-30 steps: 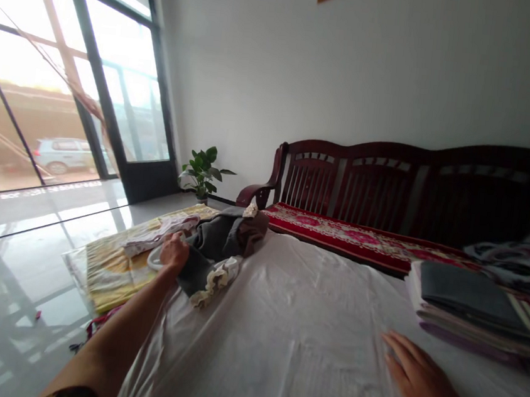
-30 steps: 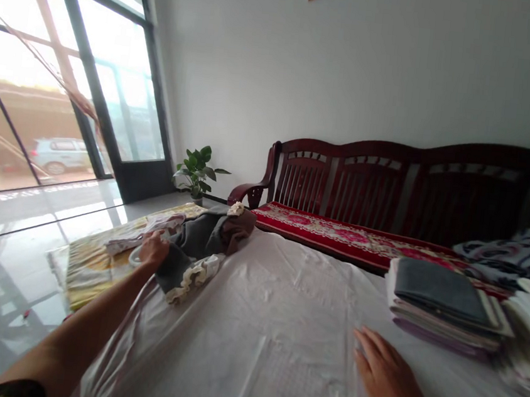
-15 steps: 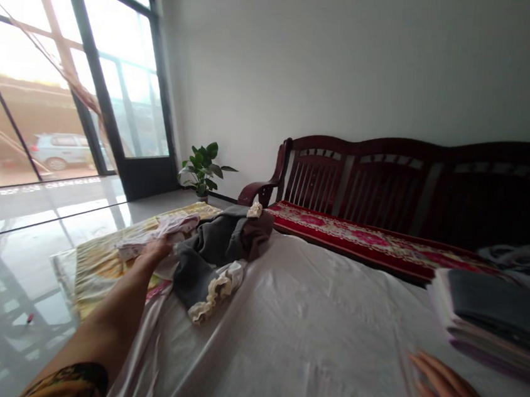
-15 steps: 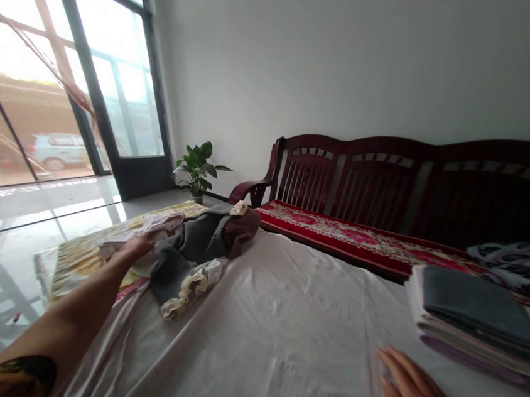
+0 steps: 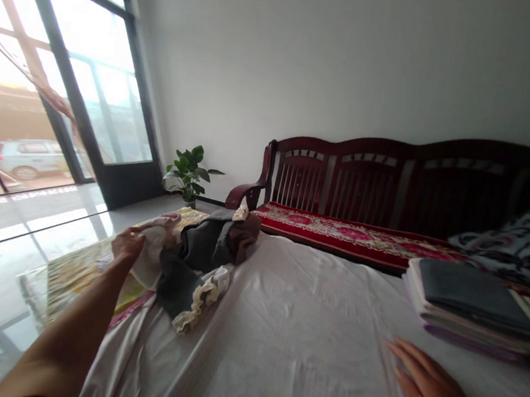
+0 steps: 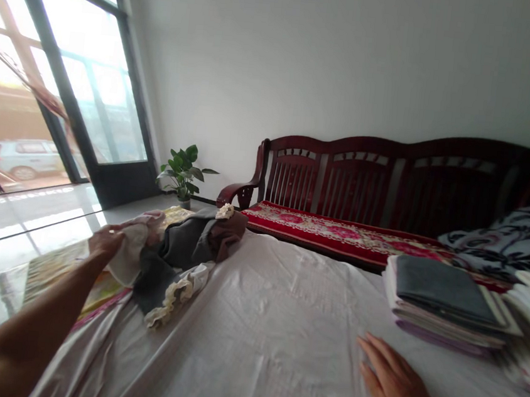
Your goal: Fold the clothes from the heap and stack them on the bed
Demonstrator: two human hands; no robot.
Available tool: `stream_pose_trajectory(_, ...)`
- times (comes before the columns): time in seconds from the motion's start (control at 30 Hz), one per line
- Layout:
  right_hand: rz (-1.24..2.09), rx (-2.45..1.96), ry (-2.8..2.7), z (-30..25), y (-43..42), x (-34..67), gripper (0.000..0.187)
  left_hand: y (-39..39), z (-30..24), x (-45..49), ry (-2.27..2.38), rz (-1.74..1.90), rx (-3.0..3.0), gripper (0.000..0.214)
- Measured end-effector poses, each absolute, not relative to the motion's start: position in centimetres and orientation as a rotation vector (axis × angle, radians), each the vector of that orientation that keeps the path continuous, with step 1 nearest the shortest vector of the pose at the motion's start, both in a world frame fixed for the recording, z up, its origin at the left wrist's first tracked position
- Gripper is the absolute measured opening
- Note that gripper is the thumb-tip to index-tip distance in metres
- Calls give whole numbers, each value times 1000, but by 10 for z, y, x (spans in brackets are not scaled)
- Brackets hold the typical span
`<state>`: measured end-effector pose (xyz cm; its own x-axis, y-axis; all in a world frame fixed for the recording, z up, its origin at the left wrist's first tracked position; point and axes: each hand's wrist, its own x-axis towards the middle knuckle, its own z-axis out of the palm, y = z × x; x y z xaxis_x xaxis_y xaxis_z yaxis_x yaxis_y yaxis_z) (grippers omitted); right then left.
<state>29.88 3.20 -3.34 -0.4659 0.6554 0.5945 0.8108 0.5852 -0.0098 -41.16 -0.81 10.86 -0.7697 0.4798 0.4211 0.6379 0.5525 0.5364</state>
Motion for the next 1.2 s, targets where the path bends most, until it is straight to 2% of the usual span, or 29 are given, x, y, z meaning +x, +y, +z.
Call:
stream_pose_trajectory(0.17, -315, -1175, -2209, -44, 38, 299, 43, -18, 162, -351, -2238, -1346, -948, 40)
stream_pose_trajectory(0.27, -267, -1239, -2178, -49, 39, 297, 44, -25, 168, -282, -1892, -1488, -1222, 40)
stream_pose_trajectory(0.37, -210, -1287, -2188, -46, 37, 294, 44, -34, 150, -212, -1767, -1395, -1692, 28)
stream_pose_trajectory(0.5, -112, -1316, -2182, -37, 30, 291, 43, -57, 118, -158, -1710, -959, -2620, 25)
stream_pose_trajectory(0.57, -63, -1324, -2156, -34, 28, 290, 43, -67, 107, -151, -1761, -925, -2687, 25)
stream_pose_trajectory(0.7, -31, -1321, -2096, -29, 24, 286, 42, -73, 90, -160, -1870, -955, -2436, 26)
stream_pose_trajectory(0.93, 190, -1291, -2100, -9, 5, 252, 41, -49, 63, -150, -2290, -624, -2148, 77)
stream_pose_trajectory(1.0, 285, -1271, -2106, -1, 1, 236, 43, -40, 58, -141, -2363, -575, -2140, 67)
stream_pose_trajectory(1.1, 451, -1268, -2054, 11, 4, 212, 47, -30, 56, -129, -2333, -591, -2264, 34)
stream_pose_trajectory(1.2, 705, -1302, -1880, 16, 16, 187, 56, -28, 57, -113, -2166, -860, -2369, 28)
